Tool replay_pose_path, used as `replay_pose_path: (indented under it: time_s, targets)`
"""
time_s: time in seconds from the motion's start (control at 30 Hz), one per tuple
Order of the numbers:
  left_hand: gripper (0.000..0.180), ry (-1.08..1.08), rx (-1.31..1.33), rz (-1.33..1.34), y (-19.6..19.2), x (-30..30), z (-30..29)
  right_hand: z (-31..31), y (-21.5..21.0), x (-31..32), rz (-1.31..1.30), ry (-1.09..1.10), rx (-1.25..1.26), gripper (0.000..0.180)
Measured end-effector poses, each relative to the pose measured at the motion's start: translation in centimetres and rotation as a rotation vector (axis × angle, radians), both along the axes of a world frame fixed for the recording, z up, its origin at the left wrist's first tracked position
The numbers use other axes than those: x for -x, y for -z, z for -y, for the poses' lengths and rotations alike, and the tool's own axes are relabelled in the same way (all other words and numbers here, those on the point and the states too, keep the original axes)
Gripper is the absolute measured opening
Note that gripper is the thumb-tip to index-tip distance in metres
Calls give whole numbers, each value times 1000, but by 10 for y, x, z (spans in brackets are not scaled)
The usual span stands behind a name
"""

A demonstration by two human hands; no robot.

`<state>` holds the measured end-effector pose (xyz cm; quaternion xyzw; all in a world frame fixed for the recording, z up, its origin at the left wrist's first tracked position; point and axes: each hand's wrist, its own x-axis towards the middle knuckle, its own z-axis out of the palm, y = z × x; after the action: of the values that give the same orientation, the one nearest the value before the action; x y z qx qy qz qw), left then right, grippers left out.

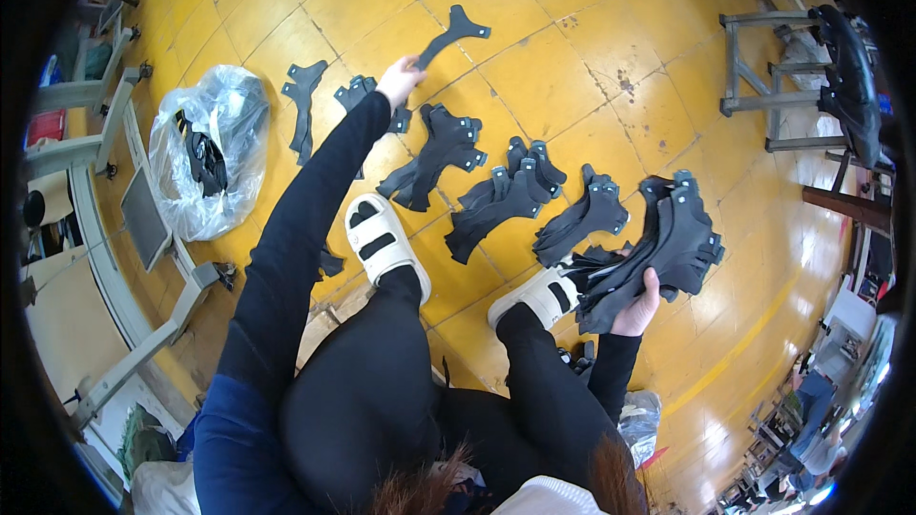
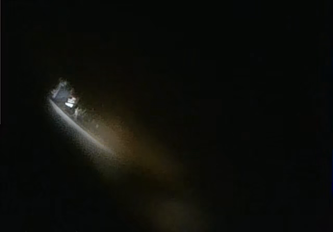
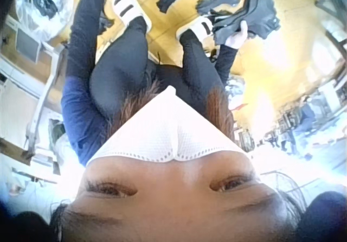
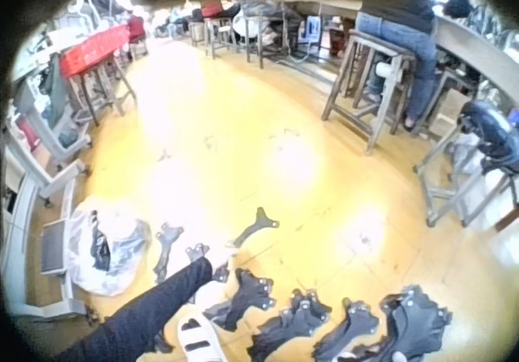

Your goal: The person sits on the floor and repeatedly picks up black plastic parts, inspects them, and places them into a growing stack. The person handles the parts one at a time, turning them over and aligning them before stacking.

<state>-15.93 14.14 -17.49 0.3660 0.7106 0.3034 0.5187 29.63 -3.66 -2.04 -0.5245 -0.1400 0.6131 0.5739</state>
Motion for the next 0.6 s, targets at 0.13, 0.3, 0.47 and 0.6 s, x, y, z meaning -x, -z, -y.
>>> replay_pose_path:
  time_s: [0.13,0.3,0.47,0.6]
  targets:
    - [38,113,58,192,-38,-62,37,5,11,0,63,14,70,41]
    - [25,170,-318,313,-107,-129,92,0,-9,47,78,-90,203,40]
    - [36,508,-858,-244,-195,-174,107,0,-16,61,-54,-216,220,39]
    - [49,634,-833,-403,-203,-175,112,2,-18,73,-73,-350,163,31]
